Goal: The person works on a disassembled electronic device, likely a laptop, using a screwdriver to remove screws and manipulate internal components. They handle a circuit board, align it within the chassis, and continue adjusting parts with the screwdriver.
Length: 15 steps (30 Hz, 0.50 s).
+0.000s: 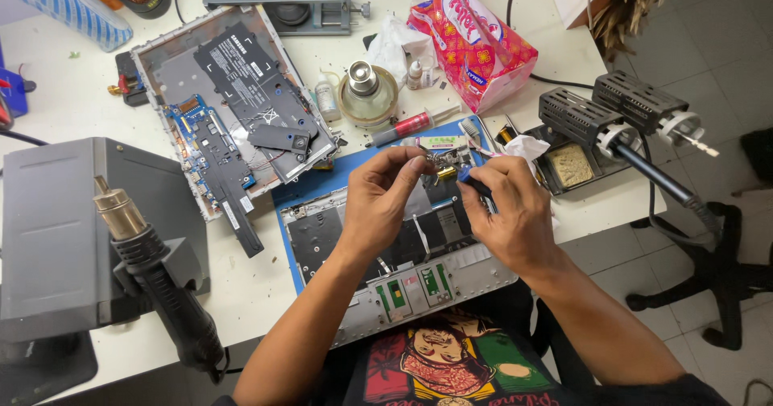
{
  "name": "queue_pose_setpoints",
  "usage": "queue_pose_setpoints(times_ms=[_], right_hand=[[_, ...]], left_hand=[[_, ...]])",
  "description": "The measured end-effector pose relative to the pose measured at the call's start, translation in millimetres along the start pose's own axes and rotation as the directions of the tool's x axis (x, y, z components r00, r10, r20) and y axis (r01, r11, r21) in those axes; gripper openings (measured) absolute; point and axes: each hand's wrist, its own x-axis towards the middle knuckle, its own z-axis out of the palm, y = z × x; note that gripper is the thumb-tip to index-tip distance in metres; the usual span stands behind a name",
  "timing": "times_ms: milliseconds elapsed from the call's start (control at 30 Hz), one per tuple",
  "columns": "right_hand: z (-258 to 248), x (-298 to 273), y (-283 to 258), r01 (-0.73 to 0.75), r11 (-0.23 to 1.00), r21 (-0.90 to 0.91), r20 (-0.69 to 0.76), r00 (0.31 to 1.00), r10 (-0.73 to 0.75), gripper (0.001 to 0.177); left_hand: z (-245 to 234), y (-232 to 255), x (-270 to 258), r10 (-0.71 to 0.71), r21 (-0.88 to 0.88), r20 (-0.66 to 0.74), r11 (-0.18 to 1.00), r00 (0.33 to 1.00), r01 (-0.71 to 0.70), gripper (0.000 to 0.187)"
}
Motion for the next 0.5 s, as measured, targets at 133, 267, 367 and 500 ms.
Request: queue_pose_setpoints(times_ms=[133,267,367,500], right_hand=[[-2.0,5.0,-6.1,0.007,0.999,0.034,-0.008,1.0,-0.007,0.023],[-5.2,10.2,-13.1,0.019,0.999,0.045,-0.016,1.0,-0.019,0.023],[-5.4,10.4,-15.6,0.026,0.998,0.063,-0.031,0.999,-0.025,0.023],[-11.8,22.2,-22.6,0.069,0.996,0.055,-0.061,0.996,-0.065,0.023]], left_hand=[[1.9,8.3,-0.9,-0.005,-0.01,-0.013,1.0,1.0,0.005,0.017],[0.5,16.1,-3.2,0.007,0.001,-0.029,1.0,1.0,-0.007,0.014],[-2.1,18.6,-4.1,0.004,0.016,-0.03,1.0,1.0,-0.004,0.015],[-3.3,20.1,-7.0,-0.002,-0.024,-0.033,1.0,0.999,0.001,0.016]])
